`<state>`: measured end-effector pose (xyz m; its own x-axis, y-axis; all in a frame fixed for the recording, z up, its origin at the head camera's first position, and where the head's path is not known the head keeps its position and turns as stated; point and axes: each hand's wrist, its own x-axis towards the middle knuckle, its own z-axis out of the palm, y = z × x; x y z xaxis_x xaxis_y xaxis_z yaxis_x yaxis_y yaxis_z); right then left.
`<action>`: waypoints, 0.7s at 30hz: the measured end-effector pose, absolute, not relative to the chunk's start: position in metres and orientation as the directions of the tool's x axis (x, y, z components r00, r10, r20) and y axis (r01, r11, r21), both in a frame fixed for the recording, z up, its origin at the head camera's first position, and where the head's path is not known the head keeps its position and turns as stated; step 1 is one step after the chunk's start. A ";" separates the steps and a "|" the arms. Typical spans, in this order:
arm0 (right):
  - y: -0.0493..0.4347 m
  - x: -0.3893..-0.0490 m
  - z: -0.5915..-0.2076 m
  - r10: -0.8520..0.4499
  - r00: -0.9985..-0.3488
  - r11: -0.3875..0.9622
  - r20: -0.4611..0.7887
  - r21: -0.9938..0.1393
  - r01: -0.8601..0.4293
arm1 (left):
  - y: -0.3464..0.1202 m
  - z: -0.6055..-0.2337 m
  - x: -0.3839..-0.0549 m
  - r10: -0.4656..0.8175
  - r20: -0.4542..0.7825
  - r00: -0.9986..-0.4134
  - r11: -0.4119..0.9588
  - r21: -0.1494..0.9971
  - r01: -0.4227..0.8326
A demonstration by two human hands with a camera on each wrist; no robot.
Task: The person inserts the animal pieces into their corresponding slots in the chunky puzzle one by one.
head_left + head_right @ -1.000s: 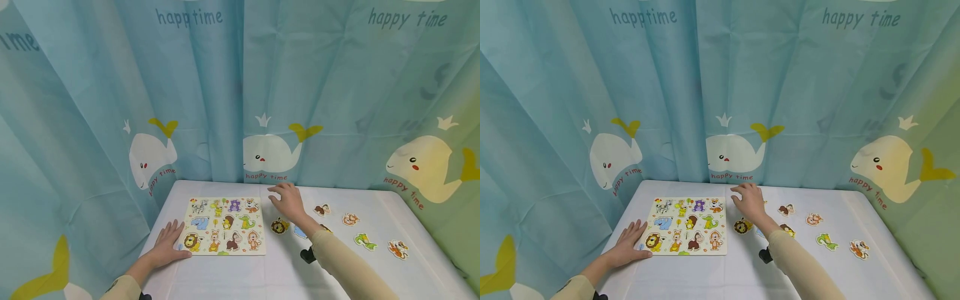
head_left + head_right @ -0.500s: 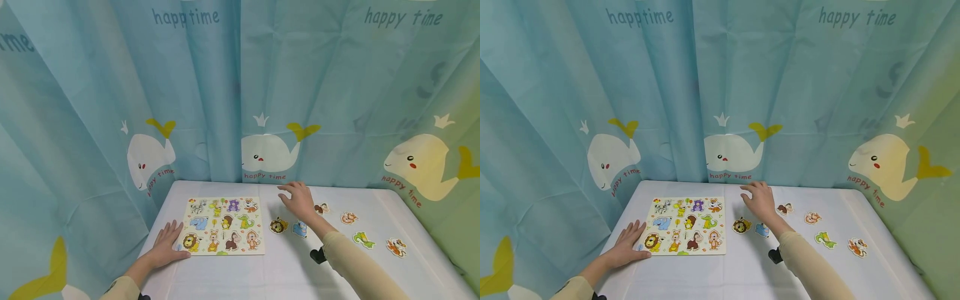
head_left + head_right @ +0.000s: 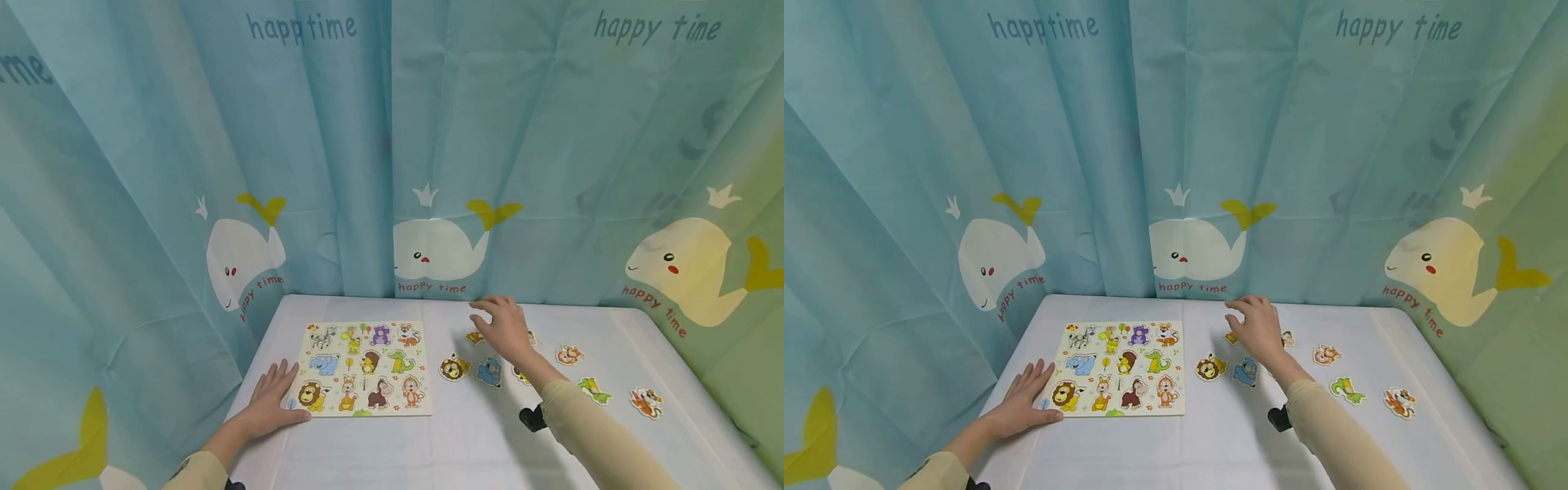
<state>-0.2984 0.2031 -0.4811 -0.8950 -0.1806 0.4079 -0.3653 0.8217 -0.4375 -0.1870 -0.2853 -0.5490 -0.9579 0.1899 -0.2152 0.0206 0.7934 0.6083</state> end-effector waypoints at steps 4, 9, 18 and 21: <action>0.211 -0.298 -0.484 -0.164 -0.903 0.833 0.397 -0.435 -0.342 | -0.285 -0.548 -0.187 0.195 -0.215 -0.957 0.791 0.612 0.024; 0.219 -0.296 -0.488 -0.153 -0.908 0.833 0.391 -0.443 -0.331 | -0.287 -0.551 -0.189 0.190 -0.216 -0.958 0.787 0.617 0.017; 0.238 -0.288 -0.497 -0.122 -0.915 0.856 0.386 -0.425 -0.294 | -0.287 -0.548 -0.186 0.200 -0.213 -0.956 0.781 0.624 0.024; 0.252 -0.283 -0.500 -0.106 -0.914 0.863 0.392 -0.419 -0.281 | -0.286 -0.549 -0.186 0.204 -0.210 -0.956 0.782 0.623 0.030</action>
